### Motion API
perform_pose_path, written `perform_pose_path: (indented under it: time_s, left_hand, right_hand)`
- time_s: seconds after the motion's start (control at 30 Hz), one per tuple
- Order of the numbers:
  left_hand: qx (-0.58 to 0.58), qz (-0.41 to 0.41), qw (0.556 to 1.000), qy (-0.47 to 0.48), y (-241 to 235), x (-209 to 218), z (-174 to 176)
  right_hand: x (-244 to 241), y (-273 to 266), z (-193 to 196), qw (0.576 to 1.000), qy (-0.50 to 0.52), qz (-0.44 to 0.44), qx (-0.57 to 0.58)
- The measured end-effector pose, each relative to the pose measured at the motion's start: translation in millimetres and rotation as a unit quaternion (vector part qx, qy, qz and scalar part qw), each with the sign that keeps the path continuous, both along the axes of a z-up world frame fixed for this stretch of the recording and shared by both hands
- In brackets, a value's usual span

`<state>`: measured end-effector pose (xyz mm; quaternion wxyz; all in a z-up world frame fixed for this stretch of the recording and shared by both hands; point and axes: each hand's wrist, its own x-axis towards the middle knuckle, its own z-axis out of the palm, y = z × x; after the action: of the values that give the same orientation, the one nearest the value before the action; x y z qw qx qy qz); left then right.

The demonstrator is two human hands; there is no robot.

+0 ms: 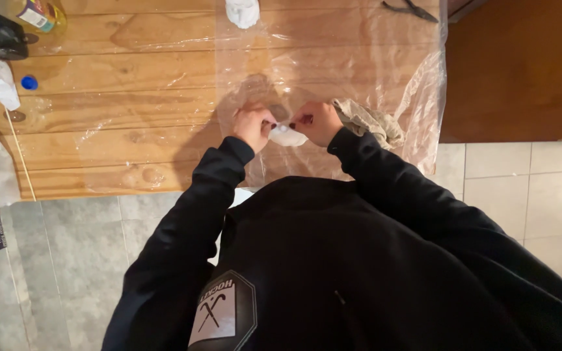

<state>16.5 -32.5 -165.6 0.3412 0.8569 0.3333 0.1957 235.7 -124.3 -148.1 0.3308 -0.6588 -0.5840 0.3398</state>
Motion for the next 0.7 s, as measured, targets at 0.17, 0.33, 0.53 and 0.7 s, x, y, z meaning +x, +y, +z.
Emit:
perform_pose_path:
  time_s: [0.17,0.33,0.53,0.7]
  left_hand:
    - [0.082,0.006,0.997,-0.009,-0.8,7.3,35.2]
    - [0.085,0.02,0.993,0.083,1.8,20.6,40.9]
    - [-0.012,0.007,1.0,-0.028,6.0,15.6,10.7]
    - [-0.403,0.017,0.913,-0.066,8.6,3.3,33.0]
  right_hand:
    - [-6.5,7.0,28.8,0.999,-0.015,-0.023,0.02]
    - [-17.2,11.6,56.3,0.991,-0.078,-0.006,0.108]
    - [-22.7,7.2,62.9,0.979,-0.149,-0.034,0.138]
    - [-6.2,9.8,44.9,0.999,-0.031,0.016,-0.011]
